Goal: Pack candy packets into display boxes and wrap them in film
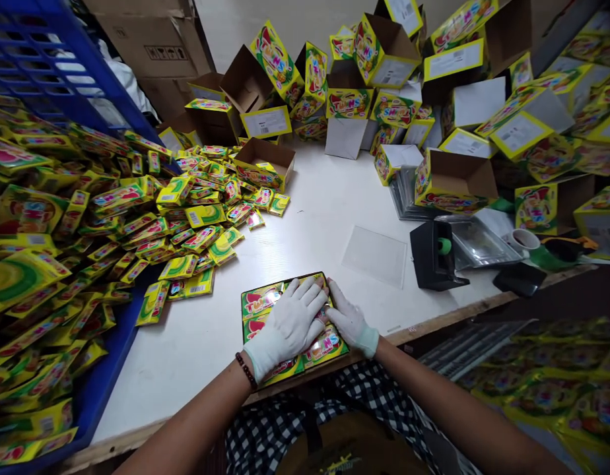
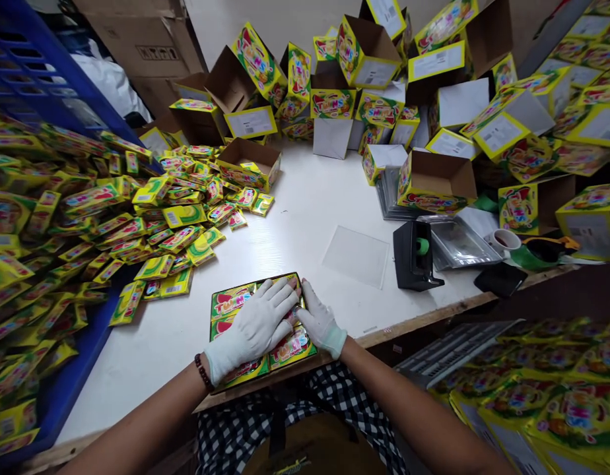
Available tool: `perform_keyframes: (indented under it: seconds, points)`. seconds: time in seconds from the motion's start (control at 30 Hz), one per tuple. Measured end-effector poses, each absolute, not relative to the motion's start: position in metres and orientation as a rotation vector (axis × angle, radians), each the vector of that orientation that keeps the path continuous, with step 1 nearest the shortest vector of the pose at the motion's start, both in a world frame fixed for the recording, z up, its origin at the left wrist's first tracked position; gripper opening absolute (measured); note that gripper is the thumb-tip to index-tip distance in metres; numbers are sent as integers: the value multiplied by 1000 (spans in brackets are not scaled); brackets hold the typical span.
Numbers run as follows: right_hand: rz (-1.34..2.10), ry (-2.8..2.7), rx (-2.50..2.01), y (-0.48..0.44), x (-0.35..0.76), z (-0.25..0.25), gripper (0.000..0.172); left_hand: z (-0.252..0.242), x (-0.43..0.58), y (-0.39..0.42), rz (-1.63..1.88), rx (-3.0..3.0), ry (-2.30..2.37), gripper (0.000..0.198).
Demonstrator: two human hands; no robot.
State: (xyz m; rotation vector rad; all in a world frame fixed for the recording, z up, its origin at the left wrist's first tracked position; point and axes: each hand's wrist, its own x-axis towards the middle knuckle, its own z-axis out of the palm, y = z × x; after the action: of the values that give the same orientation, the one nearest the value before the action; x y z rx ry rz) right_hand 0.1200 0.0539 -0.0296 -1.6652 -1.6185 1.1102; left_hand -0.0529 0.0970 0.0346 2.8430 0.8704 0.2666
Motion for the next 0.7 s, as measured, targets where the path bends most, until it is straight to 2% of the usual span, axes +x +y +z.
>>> perform_keyframes:
  seconds: [0.23,0.4,0.5,0.6,0.7]
  points:
    - [1006,-1594,-1499,56,120,-44,68,40,-45,95,188,2846,925,36]
    - [975,-1647,-1581,55,120,-44,65,36,-43,93,255,2862,910,42]
    - [704,-1729,-1672,52,117,-30,64,37,-54,90,342,2818,916,40]
    - [376,-1968,-1475,51,105,-11,64,38,-74,84,437,2737,1218,46]
    - [305,-2196,-1333,52,82,-1,60,31,-99,72,395,2666,1426,52]
